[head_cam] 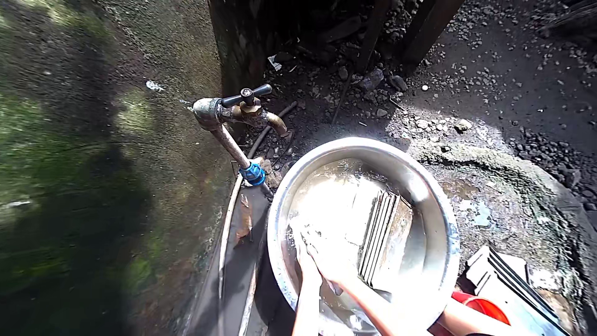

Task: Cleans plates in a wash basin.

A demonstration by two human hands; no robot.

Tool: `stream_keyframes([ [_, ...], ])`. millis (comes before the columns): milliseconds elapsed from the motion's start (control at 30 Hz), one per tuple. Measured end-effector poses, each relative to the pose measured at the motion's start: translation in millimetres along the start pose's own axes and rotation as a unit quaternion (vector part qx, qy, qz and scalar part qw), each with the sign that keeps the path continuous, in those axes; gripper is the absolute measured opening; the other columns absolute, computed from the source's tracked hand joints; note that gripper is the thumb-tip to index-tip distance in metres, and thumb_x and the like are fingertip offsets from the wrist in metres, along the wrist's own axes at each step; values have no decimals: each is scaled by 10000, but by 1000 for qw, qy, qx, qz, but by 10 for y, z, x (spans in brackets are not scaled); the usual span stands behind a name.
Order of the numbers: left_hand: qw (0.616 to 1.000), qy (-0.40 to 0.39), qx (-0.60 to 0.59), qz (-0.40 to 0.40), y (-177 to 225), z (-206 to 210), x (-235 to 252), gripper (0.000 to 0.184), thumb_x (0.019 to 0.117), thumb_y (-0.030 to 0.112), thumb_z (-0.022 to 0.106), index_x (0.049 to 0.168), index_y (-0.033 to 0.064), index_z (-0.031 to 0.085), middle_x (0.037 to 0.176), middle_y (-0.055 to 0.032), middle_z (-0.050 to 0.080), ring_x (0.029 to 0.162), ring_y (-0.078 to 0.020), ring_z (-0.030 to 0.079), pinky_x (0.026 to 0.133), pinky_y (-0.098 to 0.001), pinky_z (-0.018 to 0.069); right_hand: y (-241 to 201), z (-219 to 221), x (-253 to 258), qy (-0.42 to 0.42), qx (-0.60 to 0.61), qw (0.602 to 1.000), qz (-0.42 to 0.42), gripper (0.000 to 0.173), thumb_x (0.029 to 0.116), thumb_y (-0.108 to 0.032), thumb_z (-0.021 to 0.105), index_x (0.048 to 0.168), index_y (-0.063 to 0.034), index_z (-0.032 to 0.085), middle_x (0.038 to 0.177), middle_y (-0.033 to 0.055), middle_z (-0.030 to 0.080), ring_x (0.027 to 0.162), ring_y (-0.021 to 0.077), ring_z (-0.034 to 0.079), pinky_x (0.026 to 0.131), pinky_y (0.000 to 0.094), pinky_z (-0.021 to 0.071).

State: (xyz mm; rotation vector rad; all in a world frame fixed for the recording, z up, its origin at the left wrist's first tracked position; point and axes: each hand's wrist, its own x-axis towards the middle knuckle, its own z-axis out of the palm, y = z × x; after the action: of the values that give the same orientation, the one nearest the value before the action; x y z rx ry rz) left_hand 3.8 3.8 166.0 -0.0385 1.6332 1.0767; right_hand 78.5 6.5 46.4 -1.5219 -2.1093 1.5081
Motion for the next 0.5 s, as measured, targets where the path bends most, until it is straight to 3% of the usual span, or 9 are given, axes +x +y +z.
stream_keyframes([
  [67,999,23,31,-23,-30,12,-10,462,1140,193,202,1511,-49,335,1490,-259,427,1289,-303,463,1077,-417,372,152,142,-455,41,98,992,-72,456,1072,-177,368,1435,23,559,1558,201,468,1479,300,409,1246,442,255],
  [133,996,-18,79,-30,-48,-90,-77,497,1139,189,159,1581,-31,215,1624,-238,280,1477,-299,328,1205,-419,269,392,220,-672,61,50,990,-114,434,1073,-202,399,1429,-49,596,1552,148,496,1469,287,433,1206,533,277],
  [200,993,-37,113,25,-72,-117,-138,481,1130,130,215,1572,-58,226,1625,-249,276,1500,-290,298,1231,-396,233,527,159,-531,45,-66,993,-82,476,1083,-320,391,1506,-153,532,1610,83,432,1509,265,368,1211,588,211],
  [267,986,-53,127,92,-133,-181,-246,443,1114,119,314,1517,-62,347,1546,-228,403,1411,-232,406,1174,-334,321,501,23,-159,5,-131,991,3,580,1085,-428,366,1589,-143,387,1673,105,304,1559,285,248,1255,563,159],
  [300,980,-98,138,106,-144,-298,-306,483,1118,152,303,1563,-35,288,1607,-195,344,1476,-195,351,1211,-310,285,436,-18,57,5,-141,990,21,609,1086,-437,349,1611,-129,330,1679,117,282,1561,297,233,1256,553,153],
  [333,977,-128,134,108,-131,-349,-321,507,1124,154,279,1590,-33,212,1649,-195,265,1517,-197,283,1238,-317,235,354,-42,249,15,-135,990,25,614,1088,-427,336,1610,-103,322,1666,130,310,1553,299,255,1259,540,154],
  [400,987,-116,88,75,-76,-260,-285,516,1129,172,216,1612,0,167,1673,-165,226,1535,-189,250,1250,-318,215,25,-169,426,0,-100,994,42,563,1111,-363,296,1584,-66,367,1620,144,395,1526,272,326,1265,472,194],
  [500,1000,0,-7,-4,20,-10,-55,495,1140,206,149,1579,-1,246,1626,-201,300,1490,-274,315,1215,-410,252,-394,-213,222,-36,-30,998,50,510,1107,-316,340,1537,-68,454,1557,140,488,1460,246,435,1227,407,280],
])
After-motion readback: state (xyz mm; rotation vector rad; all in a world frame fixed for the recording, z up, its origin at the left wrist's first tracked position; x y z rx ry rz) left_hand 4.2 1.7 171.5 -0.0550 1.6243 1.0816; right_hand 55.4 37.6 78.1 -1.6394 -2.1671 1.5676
